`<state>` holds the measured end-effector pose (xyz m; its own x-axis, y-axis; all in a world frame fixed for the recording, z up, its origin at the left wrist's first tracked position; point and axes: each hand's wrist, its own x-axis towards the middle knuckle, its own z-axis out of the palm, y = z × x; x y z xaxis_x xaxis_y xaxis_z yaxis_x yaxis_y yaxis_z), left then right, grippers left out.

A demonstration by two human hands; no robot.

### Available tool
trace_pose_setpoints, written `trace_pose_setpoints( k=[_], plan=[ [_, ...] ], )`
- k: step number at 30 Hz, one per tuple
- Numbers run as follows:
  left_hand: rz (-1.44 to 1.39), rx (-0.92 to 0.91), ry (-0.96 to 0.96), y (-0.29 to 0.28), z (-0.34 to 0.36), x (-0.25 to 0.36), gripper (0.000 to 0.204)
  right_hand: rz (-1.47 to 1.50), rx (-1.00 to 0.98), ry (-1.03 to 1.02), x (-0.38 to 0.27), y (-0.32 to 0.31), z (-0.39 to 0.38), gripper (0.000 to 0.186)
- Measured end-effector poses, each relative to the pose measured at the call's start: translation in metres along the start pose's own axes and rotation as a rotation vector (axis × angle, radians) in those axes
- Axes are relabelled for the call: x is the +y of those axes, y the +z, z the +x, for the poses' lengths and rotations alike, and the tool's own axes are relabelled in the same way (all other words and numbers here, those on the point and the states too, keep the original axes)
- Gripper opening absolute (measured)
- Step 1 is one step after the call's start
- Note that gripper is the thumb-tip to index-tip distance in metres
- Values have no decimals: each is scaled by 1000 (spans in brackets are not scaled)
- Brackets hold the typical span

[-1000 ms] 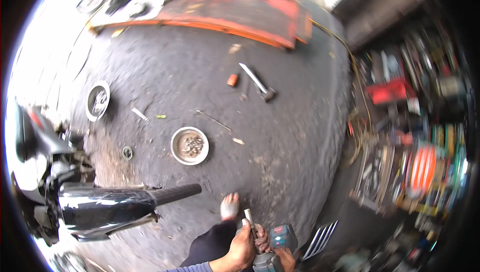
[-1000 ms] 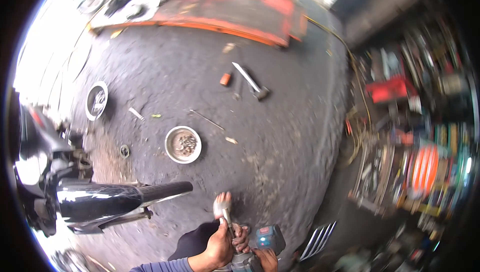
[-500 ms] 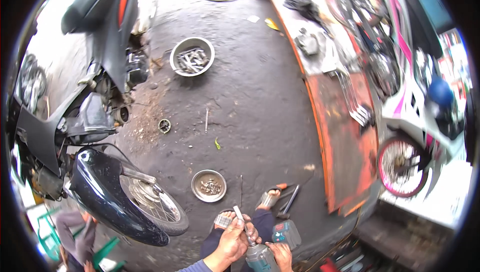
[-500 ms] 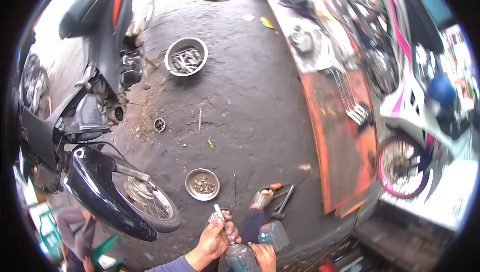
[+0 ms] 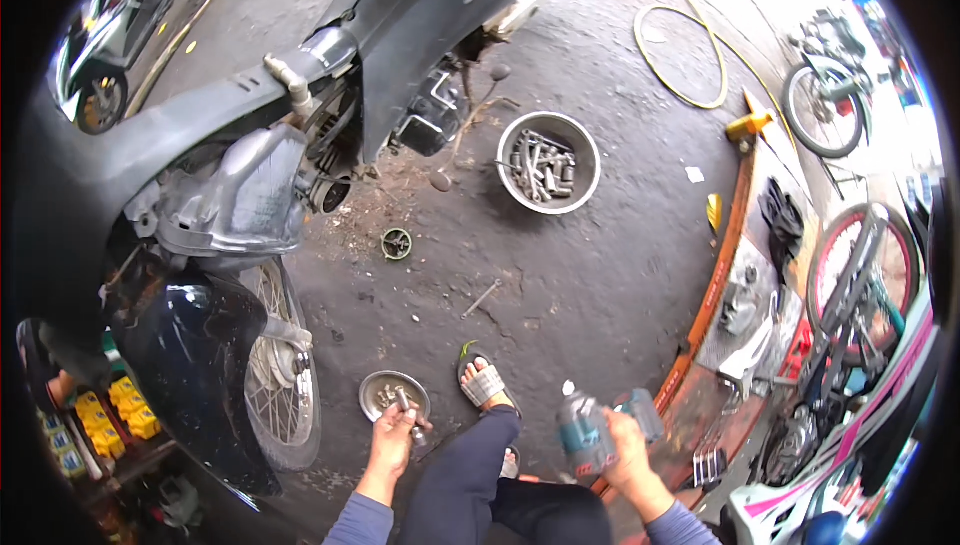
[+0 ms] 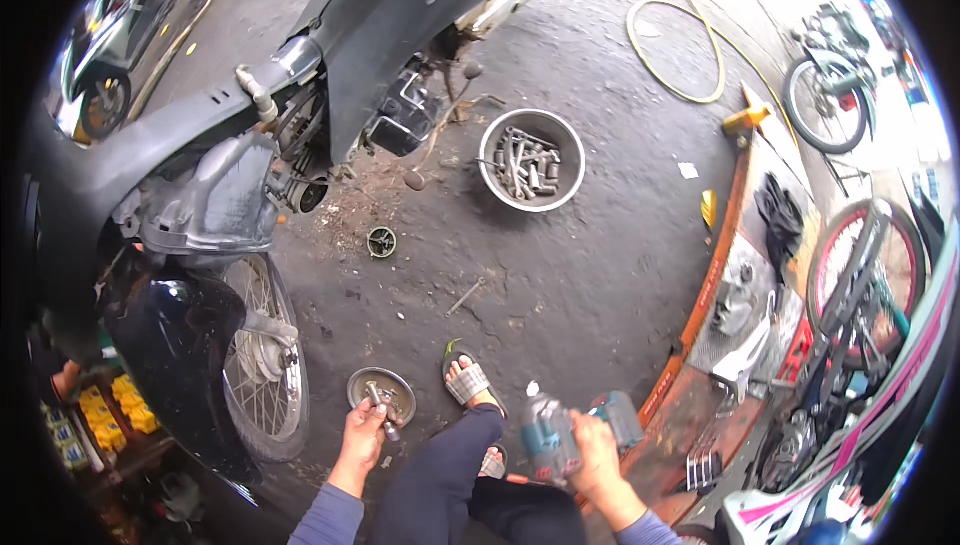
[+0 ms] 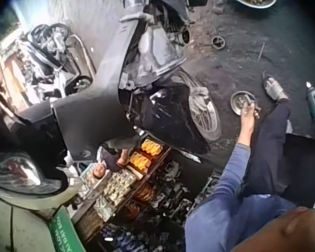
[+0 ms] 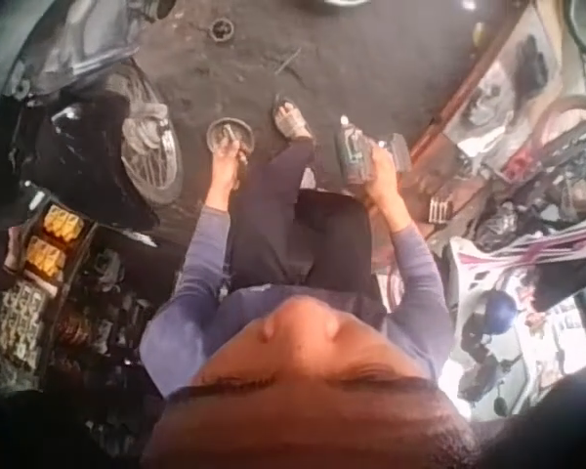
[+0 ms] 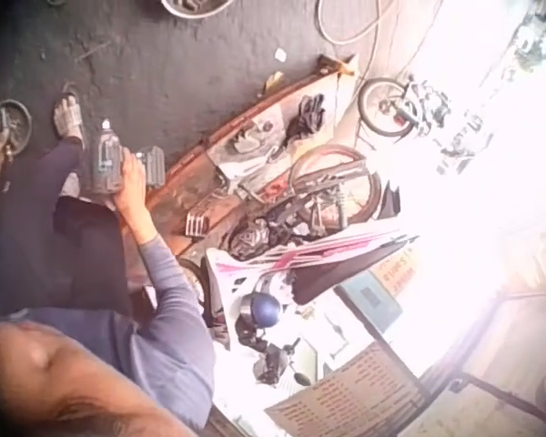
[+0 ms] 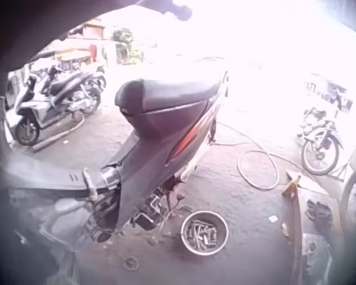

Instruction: Disassembling and repairing components of a motorcycle engine using various hand tools.

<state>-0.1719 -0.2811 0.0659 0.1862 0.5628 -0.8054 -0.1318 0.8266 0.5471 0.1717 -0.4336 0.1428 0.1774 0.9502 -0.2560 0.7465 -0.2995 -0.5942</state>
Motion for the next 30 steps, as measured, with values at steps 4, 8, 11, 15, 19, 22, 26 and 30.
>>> trace_pose_setpoints(
  k=[4, 8, 11, 15, 19, 22, 26, 30],
  plan=[
    [501, 334, -40, -84, 72, -75, 24, -291, -146, 112, 67, 0, 141, 76],
    [1002, 489, 12, -129, 112, -126, 28, -461, -157, 102, 153, 34, 251, 68],
    [1141, 466, -62, -147, 140, -142, 26, -572, -193, 174, 224, 67, 300, 66],
    [1206, 446, -86, -149, 154, -150, 25, -735, -231, 277, 281, 96, 331, 71],
    [1404, 412, 5, -156, 154, -166, 24, -708, -357, 317, 311, 100, 352, 70],
    [1367, 417, 12, -158, 158, -172, 24, -748, -339, 225, 303, 96, 371, 62],
    [1346, 423, -27, -177, 168, -188, 23, -933, -882, -383, 166, 69, 422, 24],
    [1319, 300, 229, -138, 177, -79, 18, -563, -370, -1377, -18, 92, 452, 24]
  ],
)
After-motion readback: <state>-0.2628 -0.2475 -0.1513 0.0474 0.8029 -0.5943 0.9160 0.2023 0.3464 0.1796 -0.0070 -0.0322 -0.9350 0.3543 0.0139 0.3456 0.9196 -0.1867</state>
